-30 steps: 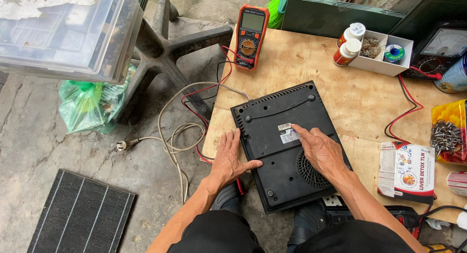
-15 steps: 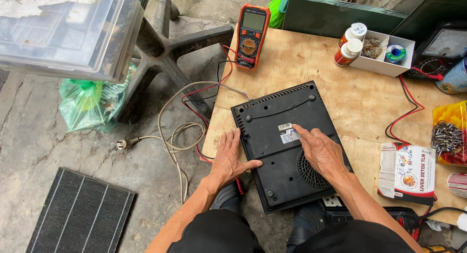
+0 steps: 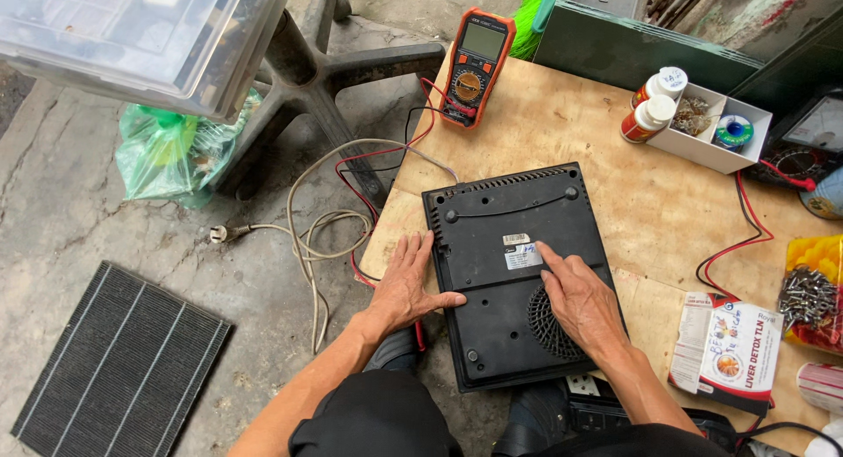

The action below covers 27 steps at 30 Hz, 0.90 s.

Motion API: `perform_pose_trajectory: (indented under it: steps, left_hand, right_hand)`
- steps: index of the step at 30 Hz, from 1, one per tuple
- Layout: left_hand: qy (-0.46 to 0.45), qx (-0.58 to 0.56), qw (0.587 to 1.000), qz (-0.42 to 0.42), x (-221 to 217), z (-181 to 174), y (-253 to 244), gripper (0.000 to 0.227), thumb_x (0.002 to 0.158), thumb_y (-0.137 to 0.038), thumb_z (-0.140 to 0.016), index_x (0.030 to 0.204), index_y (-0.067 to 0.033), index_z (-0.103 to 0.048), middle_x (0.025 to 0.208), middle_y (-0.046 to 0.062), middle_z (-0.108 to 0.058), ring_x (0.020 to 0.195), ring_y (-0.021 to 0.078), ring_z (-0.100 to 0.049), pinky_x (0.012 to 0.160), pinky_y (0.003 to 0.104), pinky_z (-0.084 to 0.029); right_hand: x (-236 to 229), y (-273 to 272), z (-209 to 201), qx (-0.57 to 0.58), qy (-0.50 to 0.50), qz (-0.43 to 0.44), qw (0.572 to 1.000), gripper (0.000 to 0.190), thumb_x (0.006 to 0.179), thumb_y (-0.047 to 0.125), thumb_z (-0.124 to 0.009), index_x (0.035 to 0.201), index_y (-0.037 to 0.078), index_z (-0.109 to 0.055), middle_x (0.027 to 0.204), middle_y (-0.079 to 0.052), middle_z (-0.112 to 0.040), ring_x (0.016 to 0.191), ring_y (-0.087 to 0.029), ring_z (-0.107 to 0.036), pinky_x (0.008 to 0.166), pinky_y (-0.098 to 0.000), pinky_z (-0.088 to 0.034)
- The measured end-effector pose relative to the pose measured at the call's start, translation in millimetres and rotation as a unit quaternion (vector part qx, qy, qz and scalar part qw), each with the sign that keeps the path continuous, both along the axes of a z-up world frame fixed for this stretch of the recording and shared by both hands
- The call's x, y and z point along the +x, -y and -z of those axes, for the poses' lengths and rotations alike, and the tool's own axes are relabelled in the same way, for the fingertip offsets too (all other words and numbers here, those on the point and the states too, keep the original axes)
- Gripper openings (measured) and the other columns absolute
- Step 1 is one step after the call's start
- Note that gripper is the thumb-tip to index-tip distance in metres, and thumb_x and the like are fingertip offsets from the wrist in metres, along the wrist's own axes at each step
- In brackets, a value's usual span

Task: The person tests an induction cooktop by pressing buttons and placing a metal plate on the surface. They then flip the cooktop over, inspect the back label, and use a power drill to remove screws from the casing.

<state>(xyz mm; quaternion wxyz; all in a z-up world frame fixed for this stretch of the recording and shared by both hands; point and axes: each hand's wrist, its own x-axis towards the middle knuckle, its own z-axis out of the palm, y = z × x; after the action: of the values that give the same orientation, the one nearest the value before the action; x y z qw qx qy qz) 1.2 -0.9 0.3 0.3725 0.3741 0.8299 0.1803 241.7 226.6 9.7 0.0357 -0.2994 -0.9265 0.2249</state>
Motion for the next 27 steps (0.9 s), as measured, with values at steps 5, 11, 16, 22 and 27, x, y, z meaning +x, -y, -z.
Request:
perform_pose_trajectory:
  steps: [5, 11, 16, 22, 27]
  left_hand:
    - [-0.004, 0.008, 1.0, -0.008, 2, 0, -2, 0.146, 0.073, -0.088, -0.083, 0.183, -0.0175, -0.015, 0.186, 0.02, -0.02, 0.173, 0.0456, -0.009, 0.142, 0.057, -0.011]
    - [0.0, 0.013, 1.0, -0.019, 2, 5, -5, 0.147, 0.072, -0.085, -0.086, 0.182, -0.0176, -0.016, 0.186, 0.021, -0.021, 0.172, 0.0461, -0.01, 0.141, 0.058, -0.011]
    - [-0.007, 0.033, 0.999, 0.008, 1, 23, -4, 0.139, 0.079, -0.083, -0.076, 0.179, -0.0166, -0.006, 0.189, 0.013, -0.006, 0.173, 0.0406, 0.008, 0.138, 0.056, -0.005]
    - [-0.015, 0.035, 0.999, 0.008, 1, 23, -4, 0.139, 0.079, -0.083, -0.077, 0.179, -0.0154, -0.008, 0.188, 0.019, -0.006, 0.173, 0.0419, 0.006, 0.138, 0.056, -0.006]
    - [-0.027, 0.034, 0.999, 0.015, 1, 31, -5, 0.14, 0.079, -0.083, -0.078, 0.179, -0.0139, -0.009, 0.187, 0.021, -0.008, 0.173, 0.0437, 0.004, 0.138, 0.056, -0.007]
  right_hand:
    - [7, -2, 7, 0.034, -0.033, -0.031, 0.998, 0.04, 0.113, 0.032, -0.058, 0.15, 0.038, -0.069, 0.087, 0.001, -0.055, 0.077, -0.022, -0.068, 0.067, -0.0361, -0.06]
    - [5, -3, 13, 0.072, -0.055, -0.066, 0.994, 0.033, 0.114, 0.025, -0.057, 0.143, 0.023, -0.074, 0.084, -0.001, -0.051, 0.069, -0.02, -0.061, 0.061, -0.0346, -0.055]
    - [11, 3, 18, 0.093, -0.064, -0.058, 0.992, 0.05, 0.102, 0.005, -0.071, 0.146, 0.028, -0.072, 0.093, 0.0, -0.057, 0.076, -0.02, -0.06, 0.059, -0.0378, -0.056]
    - [14, 6, 30, 0.173, -0.105, -0.08, 0.976, 0.064, 0.097, -0.004, -0.074, 0.151, 0.028, -0.068, 0.093, -0.001, -0.055, 0.074, -0.02, -0.055, 0.063, -0.0354, -0.052]
    - [11, 9, 24, 0.191, -0.095, -0.1, 0.972, 0.065, 0.096, 0.0, -0.077, 0.152, 0.03, -0.067, 0.093, 0.001, -0.055, 0.076, -0.021, -0.052, 0.067, -0.0365, -0.052]
